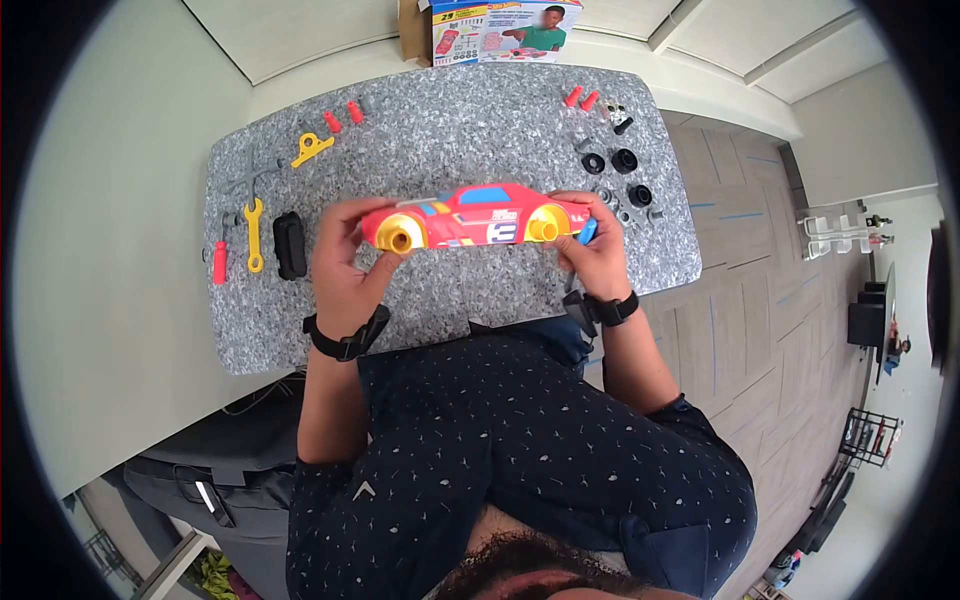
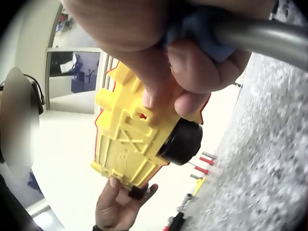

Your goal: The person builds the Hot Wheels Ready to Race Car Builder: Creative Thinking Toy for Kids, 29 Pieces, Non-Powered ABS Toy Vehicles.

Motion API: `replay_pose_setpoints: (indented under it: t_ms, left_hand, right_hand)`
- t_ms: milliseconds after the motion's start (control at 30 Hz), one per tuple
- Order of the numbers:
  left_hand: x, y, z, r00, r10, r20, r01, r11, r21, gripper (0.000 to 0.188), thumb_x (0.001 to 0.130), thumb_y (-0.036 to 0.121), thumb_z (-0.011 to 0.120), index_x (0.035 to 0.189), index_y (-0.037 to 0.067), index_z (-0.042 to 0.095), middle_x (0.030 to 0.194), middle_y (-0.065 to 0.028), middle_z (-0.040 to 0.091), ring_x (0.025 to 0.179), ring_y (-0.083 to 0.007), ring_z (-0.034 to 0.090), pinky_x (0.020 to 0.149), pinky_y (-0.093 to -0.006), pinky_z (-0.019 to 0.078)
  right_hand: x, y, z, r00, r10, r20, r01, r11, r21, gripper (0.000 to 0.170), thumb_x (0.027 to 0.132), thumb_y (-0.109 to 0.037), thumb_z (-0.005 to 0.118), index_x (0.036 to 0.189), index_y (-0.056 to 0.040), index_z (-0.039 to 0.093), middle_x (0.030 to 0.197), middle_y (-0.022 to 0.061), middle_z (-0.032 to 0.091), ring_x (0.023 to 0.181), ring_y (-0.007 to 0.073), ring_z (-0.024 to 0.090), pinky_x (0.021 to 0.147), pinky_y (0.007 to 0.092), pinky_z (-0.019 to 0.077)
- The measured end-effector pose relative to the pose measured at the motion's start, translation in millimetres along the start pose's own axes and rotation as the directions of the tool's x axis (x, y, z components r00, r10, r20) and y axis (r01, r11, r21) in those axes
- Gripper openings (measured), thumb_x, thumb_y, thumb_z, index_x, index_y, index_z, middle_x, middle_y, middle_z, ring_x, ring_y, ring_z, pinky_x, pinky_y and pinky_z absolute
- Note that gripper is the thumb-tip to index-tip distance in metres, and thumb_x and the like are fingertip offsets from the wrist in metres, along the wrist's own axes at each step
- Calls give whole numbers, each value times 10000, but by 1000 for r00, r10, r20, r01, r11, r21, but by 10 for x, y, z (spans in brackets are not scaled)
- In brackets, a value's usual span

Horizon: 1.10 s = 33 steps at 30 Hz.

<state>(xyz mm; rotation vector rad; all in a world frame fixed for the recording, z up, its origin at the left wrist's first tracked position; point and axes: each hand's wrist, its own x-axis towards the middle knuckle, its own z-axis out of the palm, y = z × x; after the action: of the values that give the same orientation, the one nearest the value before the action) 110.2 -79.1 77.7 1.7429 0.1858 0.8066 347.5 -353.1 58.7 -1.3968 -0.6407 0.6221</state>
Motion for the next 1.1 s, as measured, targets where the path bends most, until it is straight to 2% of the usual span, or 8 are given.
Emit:
replay_pose_setpoints:
  t_ms: [167,300,400,533,733,833,867,1100]
  left_hand:
    - [-145,34,85,978,-96,184,22,930,367,565,877,32,866,1424,64,727,1397,-175,741,1310,-399,723,1118,-454,571]
    - [-219,-59,91,974,-121,190,46,933,358,541,892,99,890,1407,47,735,1445,-172,755,1351,-372,722,1157,-441,544]
    - [-252,-109,82,970,-144,194,73,940,333,526,898,101,883,1401,47,738,1452,-174,760,1354,-379,726,1154,-451,549]
    - [-254,-124,86,970,-138,198,65,939,339,511,907,98,871,1397,46,736,1444,-172,764,1353,-383,726,1158,-465,549]
    - [-280,-149,97,971,-136,199,60,935,349,513,910,81,856,1404,41,722,1456,-174,754,1371,-386,712,1172,-468,537]
    - [-290,-178,122,971,-121,206,43,937,346,512,909,68,844,1405,40,722,1456,-177,751,1368,-389,711,1172,-467,535]
    - [-288,-186,133,971,-114,210,35,938,344,511,908,64,840,1404,40,723,1455,-178,750,1367,-391,712,1171,-466,535]
    - [-261,-193,289,968,-88,235,12,952,306,507,904,53,815,1403,31,725,1438,-185,747,1330,-396,722,1144,-457,545]
  right_hand:
    - [108,80,-88,983,-165,81,181,940,-288,536,865,140,817,1359,-45,721,1449,91,756,1005,86,733,646,224,525]
    - [101,134,-46,994,-49,93,68,974,-215,562,840,176,849,1350,-28,728,1460,133,747,1374,234,700,1160,372,553]
    - [94,161,10,997,50,58,-38,981,-189,562,840,199,824,1347,-23,725,1470,139,741,1382,236,696,1163,372,552]
    - [111,288,-19,997,-21,78,38,974,-222,528,847,150,846,1333,-24,733,1488,131,739,1402,265,692,1183,393,539]
    - [167,2,-530,962,-265,62,212,585,-783,501,839,-48,944,1301,-23,752,1422,187,744,1306,414,723,1119,449,563]
    - [256,-210,-939,943,-222,-248,-104,512,-853,496,820,-85,967,1273,-20,774,1278,212,780,1174,440,750,1014,479,602]
    - [292,-235,-1089,935,-285,-212,-106,346,-932,507,822,-113,976,1280,-21,779,1254,219,787,1152,452,747,998,507,605]
    - [674,-219,-1513,956,48,-289,-291,33,-956,534,828,-165,969,1323,-82,785,1223,237,820,1190,442,769,1015,543,620]
